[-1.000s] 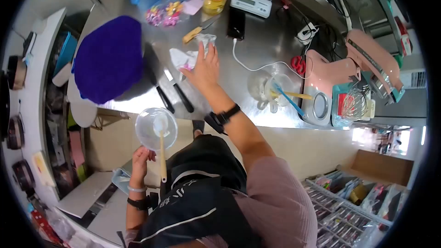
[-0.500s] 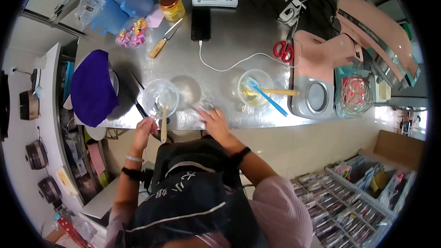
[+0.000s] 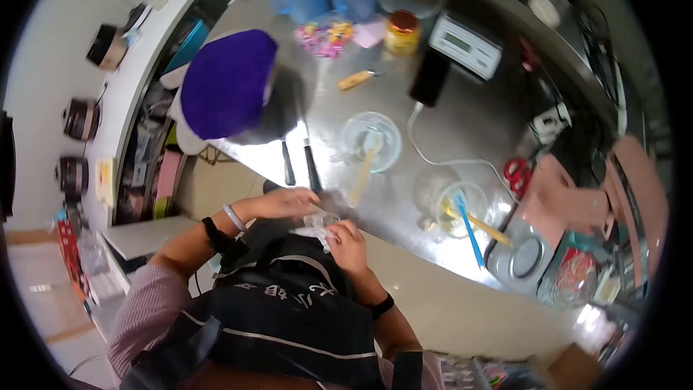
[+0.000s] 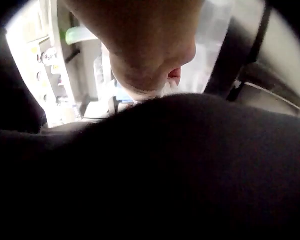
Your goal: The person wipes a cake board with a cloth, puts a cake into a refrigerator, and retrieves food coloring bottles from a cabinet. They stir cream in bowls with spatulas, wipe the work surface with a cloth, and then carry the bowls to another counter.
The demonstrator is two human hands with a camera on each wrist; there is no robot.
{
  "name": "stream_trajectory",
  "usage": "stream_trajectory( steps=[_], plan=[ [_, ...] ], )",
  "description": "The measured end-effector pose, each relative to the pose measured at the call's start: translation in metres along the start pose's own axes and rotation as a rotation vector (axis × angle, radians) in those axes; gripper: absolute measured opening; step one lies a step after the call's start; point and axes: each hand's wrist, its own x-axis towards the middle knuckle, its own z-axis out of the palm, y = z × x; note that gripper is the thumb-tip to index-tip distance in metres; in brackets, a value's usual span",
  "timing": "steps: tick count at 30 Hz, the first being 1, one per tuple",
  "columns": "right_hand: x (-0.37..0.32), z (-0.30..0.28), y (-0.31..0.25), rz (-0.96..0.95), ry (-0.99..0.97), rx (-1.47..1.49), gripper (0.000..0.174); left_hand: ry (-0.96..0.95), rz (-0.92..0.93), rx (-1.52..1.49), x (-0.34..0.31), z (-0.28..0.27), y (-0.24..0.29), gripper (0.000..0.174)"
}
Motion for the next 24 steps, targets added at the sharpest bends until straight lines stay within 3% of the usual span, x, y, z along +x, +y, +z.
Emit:
stream_trajectory(
  steps=[1,2,4,5,7,9,10,11,13,14,16,18,19,21,24],
  plan=[
    [0.014,0.011,-0.012,0.037,0.013,0.02,0.011,-0.109,-0.108,-0.092,-0.017,0.001,0.001,0.024],
    [0.029,0.022,-0.023,-0.045,0.032,0.04,0.013,-0.068,-0.099,-0.122,-0.027,0.003,-0.013,0.024],
    [0.05,0.053,-0.037,-0.099,-0.079,0.055,0.015,0.036,0.152,-0.338,-0.041,0.001,-0.054,0.02],
    [0.057,0.07,-0.044,-0.125,-0.147,0.069,0.016,0.083,0.171,-0.372,-0.052,-0.007,-0.073,0.02],
    [0.072,0.1,-0.047,-0.205,-0.385,-0.017,0.022,0.227,0.185,-0.342,-0.078,-0.023,-0.118,0.013],
    [0.082,0.142,-0.073,-0.419,-0.547,-0.134,0.034,0.503,0.161,-0.422,-0.116,-0.037,-0.165,0.008],
    [0.078,0.163,-0.08,-0.175,-0.654,-0.088,0.044,0.551,0.121,-0.555,-0.122,-0.045,-0.234,0.011],
    [0.078,0.187,-0.084,-0.3,-0.647,-0.147,0.045,0.755,-0.023,-0.486,-0.151,-0.051,-0.267,0.015],
    [0.074,0.233,-0.09,-0.009,-0.772,-0.097,0.039,1.106,-0.167,-0.475,-0.205,-0.053,-0.357,0.018],
    [0.071,0.253,-0.087,-0.012,-0.826,-0.127,0.039,1.205,-0.302,-0.635,-0.24,-0.052,-0.386,0.017],
    [0.06,0.296,-0.074,-0.044,-0.923,-0.318,0.032,1.378,-0.574,-0.642,-0.28,-0.024,-0.518,0.019],
    [0.044,0.333,-0.072,-0.008,-0.984,-0.401,0.03,1.578,-0.767,-0.66,-0.324,-0.013,-0.577,0.02],
    [0.036,0.355,-0.074,0.031,-1.008,-0.459,0.028,1.565,-0.779,-0.699,-0.337,-0.011,-0.606,0.02],
    [0.019,0.403,-0.092,0.101,-1.069,-0.512,0.026,1.796,-0.831,-0.453,-0.357,-0.006,-0.657,0.022],
    [-0.004,0.454,-0.112,0.164,-1.188,-0.552,0.026,1.679,-0.857,-0.49,-0.368,-0.011,-0.712,0.027]
  ],
)
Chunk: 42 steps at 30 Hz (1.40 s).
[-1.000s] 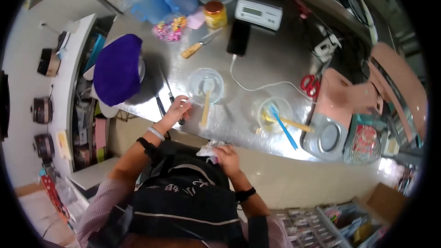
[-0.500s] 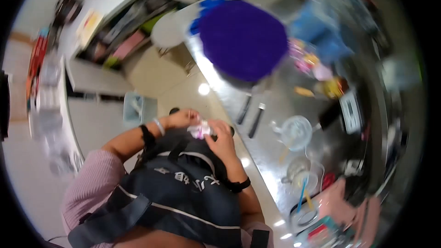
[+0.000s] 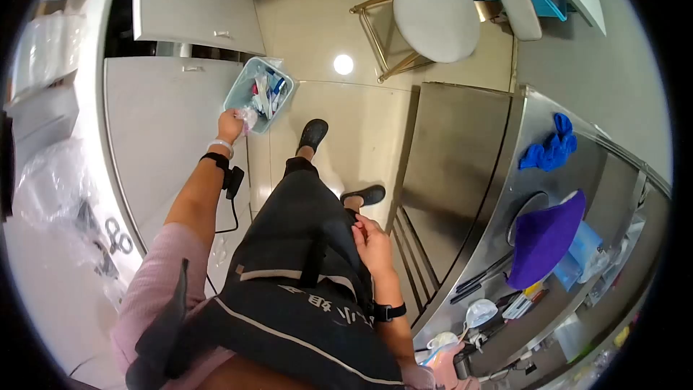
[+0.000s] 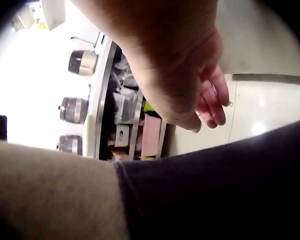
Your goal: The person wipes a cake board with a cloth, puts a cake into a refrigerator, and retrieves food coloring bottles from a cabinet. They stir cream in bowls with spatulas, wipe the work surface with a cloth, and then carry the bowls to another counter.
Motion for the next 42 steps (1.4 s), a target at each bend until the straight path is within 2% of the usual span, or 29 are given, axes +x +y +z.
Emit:
stream_trajectory(
  steps=[3,5,6,7,8,9,10,11,12,13,14,16,17,18,19,21,24,25,27,30,31,32,33,35,37,39,40,41,42],
  plan=[
    [0.012,0.011,-0.022,-0.054,-0.006,-0.026,0.026,-0.191,0.1,0.096,0.027,0.007,-0.017,0.042],
    [0.014,0.004,-0.034,-0.028,0.029,-0.087,0.024,-0.472,-0.203,0.123,0.042,0.01,-0.019,0.058],
    [0.016,-0.004,-0.039,-0.032,0.035,-0.14,0.024,-0.547,-0.266,0.129,0.045,0.013,-0.024,0.081],
    [0.018,-0.016,-0.043,-0.032,0.066,-0.196,0.023,-0.557,-0.122,0.241,0.051,0.033,-0.05,0.069],
    [0.023,-0.031,-0.042,-0.026,0.105,-0.238,0.023,-0.805,0.245,0.346,0.067,0.046,-0.078,0.049],
    [0.029,-0.051,-0.042,-0.015,0.173,-0.251,0.026,-0.686,0.494,0.465,0.06,0.047,-0.077,0.033],
    [0.039,-0.076,-0.03,-0.088,0.276,-0.352,0.028,-0.615,0.834,0.616,0.063,0.051,-0.084,0.036],
    [0.051,-0.11,-0.041,-0.148,0.463,-0.439,0.027,-0.48,0.849,0.534,0.064,0.064,-0.108,0.03],
    [0.066,-0.144,-0.045,-0.111,0.579,-0.436,0.024,-0.587,0.511,0.26,0.052,0.041,-0.081,0.023],
    [0.084,-0.18,-0.041,-0.219,0.761,-0.497,0.025,-0.582,0.574,0.269,0.048,0.033,-0.079,0.026],
    [0.104,-0.214,-0.039,-0.22,0.9,-0.493,0.031,-0.613,0.266,-0.019,0.035,0.022,-0.071,0.032],
    [0.149,-0.29,-0.02,-0.239,1.107,-0.566,0.044,-0.693,0.139,-0.078,0.029,0.011,-0.073,0.028],
    [0.164,-0.32,-0.016,-0.177,1.187,-0.593,0.057,-0.722,0.056,-0.142,0.017,-0.001,-0.056,0.026],
    [0.178,-0.343,-0.006,0.02,1.269,-0.605,0.067,-0.701,0.018,-0.14,0.008,-0.013,-0.035,0.02],
    [0.189,-0.362,0.004,0.203,1.311,-0.539,0.071,-0.676,-0.026,-0.14,-0.004,-0.024,-0.014,0.016],
    [0.202,-0.374,0.026,0.382,1.264,-0.238,0.068,-0.694,-0.119,-0.259,-0.02,-0.045,0.035,0.016],
    [0.206,-0.33,0.05,0.136,1.299,-0.504,0.052,-0.715,-0.034,-0.251,-0.029,-0.052,0.114,0.017],
    [0.19,-0.315,0.049,-0.049,1.251,-0.518,0.043,-0.737,0.047,-0.293,-0.031,-0.045,0.143,0.017],
    [0.142,-0.291,0.053,-0.23,1.111,-0.493,0.032,-0.753,0.159,-0.392,-0.033,-0.026,0.21,0.018],
    [0.072,-0.256,0.084,-0.196,1.122,-0.337,0.029,-0.845,0.429,-0.342,-0.06,-0.005,0.365,0.019],
    [0.056,-0.231,0.102,-0.019,1.021,-0.128,0.027,-0.883,0.481,-0.384,-0.078,0.004,0.417,0.02],
    [0.034,-0.219,0.112,-0.036,1.117,-0.441,0.028,-0.962,0.52,-0.445,-0.099,0.013,0.466,0.023],
    [0.015,-0.213,0.12,-0.028,1.025,-0.372,0.026,-1.047,0.558,-0.505,-0.122,0.023,0.513,0.026],
    [-0.011,-0.201,0.145,-0.103,1.049,-0.36,0.025,-1.196,0.731,-0.516,-0.177,0.042,0.599,0.035],
    [-0.03,-0.201,0.156,-0.127,1.155,-0.332,0.034,-1.328,0.702,-0.583,-0.236,0.064,0.66,0.042],
    [-0.044,-0.194,0.173,-0.001,1.242,-0.289,0.046,-1.582,0.321,-0.666,-0.27,0.109,0.685,0.045],
    [-0.051,-0.192,0.179,0.025,1.262,-0.281,0.046,-1.711,0.074,-0.621,-0.293,0.105,0.702,0.042],
    [-0.058,-0.192,0.185,0.198,1.293,-0.245,0.052,-1.646,0.032,-0.573,-0.307,0.117,0.704,0.039],
    [-0.063,-0.191,0.19,0.37,1.315,-0.207,0.057,-1.712,-0.038,-0.633,-0.309,0.124,0.705,0.038]
  ],
)
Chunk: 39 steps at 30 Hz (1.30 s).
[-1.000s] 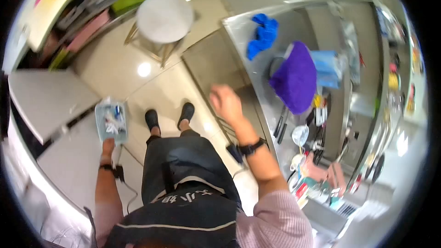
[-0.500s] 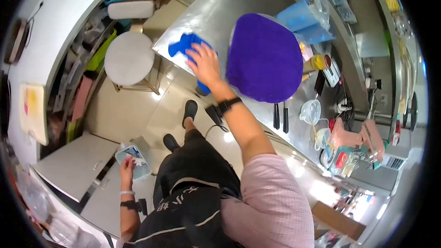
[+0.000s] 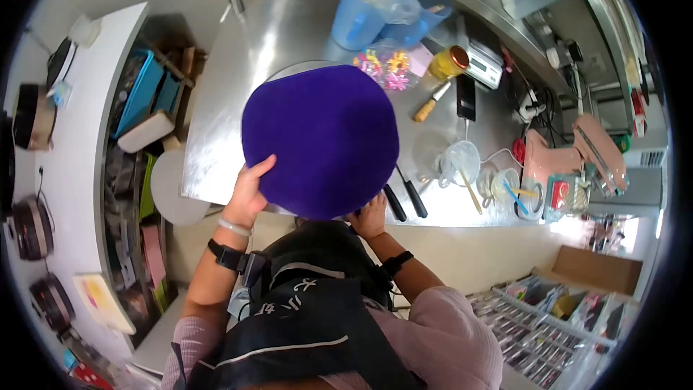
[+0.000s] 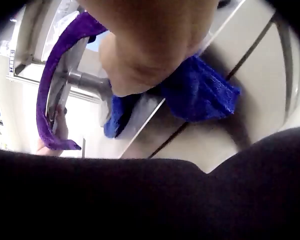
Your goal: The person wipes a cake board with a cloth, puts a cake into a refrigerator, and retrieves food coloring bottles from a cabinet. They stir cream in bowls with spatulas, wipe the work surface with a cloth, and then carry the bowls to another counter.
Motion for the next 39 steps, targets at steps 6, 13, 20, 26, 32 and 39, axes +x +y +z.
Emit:
stream_trajectory(
  steps=[6,13,20,26,32,39],
  plan=[
    [0.041,0.007,-0.011,0.239,0.015,-0.001,0.059,0.169,0.085,0.017,-0.039,-0.01,0.034,0.04],
    [0.132,0.041,-0.031,0.18,0.21,0.068,0.036,0.571,0.489,0.213,-0.195,-0.067,0.1,0.038],
    [0.271,0.09,-0.037,0.432,0.374,-0.228,0.042,0.83,0.819,0.75,-0.287,-0.139,0.098,0.051],
    [0.228,0.13,-0.156,-0.607,-0.046,0.214,0.016,0.93,0.936,1.147,-0.305,-0.142,0.093,0.082],
    [0.354,0.136,-0.073,-0.094,0.068,-0.125,0.03,0.929,0.839,1.226,-0.285,-0.11,0.102,0.075],
    [0.509,0.155,-0.024,0.222,0.213,-0.106,0.033,1.014,0.764,1.226,-0.261,-0.06,0.112,0.073]
  ],
)
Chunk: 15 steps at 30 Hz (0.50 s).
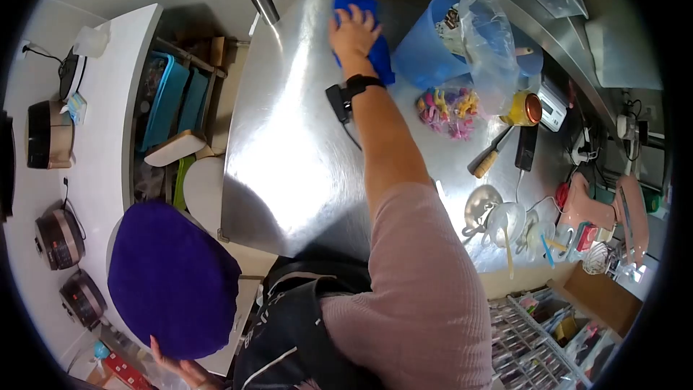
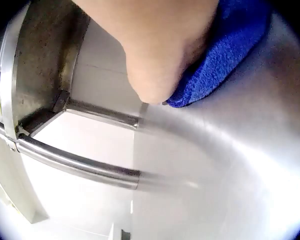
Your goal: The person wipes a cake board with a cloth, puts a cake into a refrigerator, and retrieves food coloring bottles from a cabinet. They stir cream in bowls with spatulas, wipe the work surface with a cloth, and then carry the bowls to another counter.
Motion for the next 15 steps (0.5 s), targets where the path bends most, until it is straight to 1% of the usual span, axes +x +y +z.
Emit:
stream_trajectory(
  steps=[1,2,3,4,5,6,7,8,9,10,11,13,14,15],
  plan=[
    [-0.004,0.001,-0.013,-0.091,-0.049,-0.019,0.034,0.0,0.006,0.004,0.005,0.005,0.007,0.072],
    [-0.018,0.004,-0.024,-0.198,-0.065,0.029,0.032,-0.004,0.021,0.0,0.01,0.013,0.013,0.072],
    [-0.042,0.005,-0.033,-0.298,-0.08,0.075,0.03,-0.014,0.045,-0.003,0.017,0.021,0.019,0.072],
    [-0.071,-0.008,-0.043,-0.421,-0.061,0.154,0.027,-0.037,0.088,-0.003,0.027,0.031,0.025,0.072],
    [-0.108,-0.029,-0.058,-0.356,-0.166,0.197,0.021,-0.071,0.149,0.004,0.037,0.038,0.028,0.071],
    [-0.151,-0.041,-0.062,-0.488,-0.188,0.4,0.016,-0.165,0.27,-0.033,0.052,0.043,0.017,0.072],
    [-0.191,-0.067,-0.067,-0.497,-0.459,0.4,0.018,-0.181,0.373,0.089,0.067,0.047,0.012,0.072],
    [-0.238,-0.075,-0.051,-0.786,-0.266,0.372,0.024,-0.197,0.35,0.026,0.077,0.06,0.015,0.073],
    [-0.266,-0.099,-0.041,-0.766,-0.392,0.512,0.024,-0.235,0.359,-0.008,0.087,0.07,0.016,0.074],
    [-0.28,-0.116,-0.034,-0.742,-0.515,0.653,0.023,-0.273,0.366,-0.041,0.096,0.077,0.017,0.074],
    [-0.275,-0.127,-0.03,-0.73,-0.501,0.648,0.023,-0.284,0.381,-0.047,0.103,0.082,0.019,0.074],
    [-0.262,-0.146,-0.023,0.029,-0.431,0.804,0.027,-0.332,0.436,-0.09,0.109,0.092,0.021,0.074],
    [-0.238,-0.148,-0.014,0.159,-0.318,0.865,0.032,-0.34,0.44,-0.096,0.107,0.095,0.026,0.074],
    [-0.207,-0.148,-0.002,0.174,-0.204,0.793,0.033,-0.321,0.401,-0.116,0.103,0.096,0.034,0.071]
  ],
)
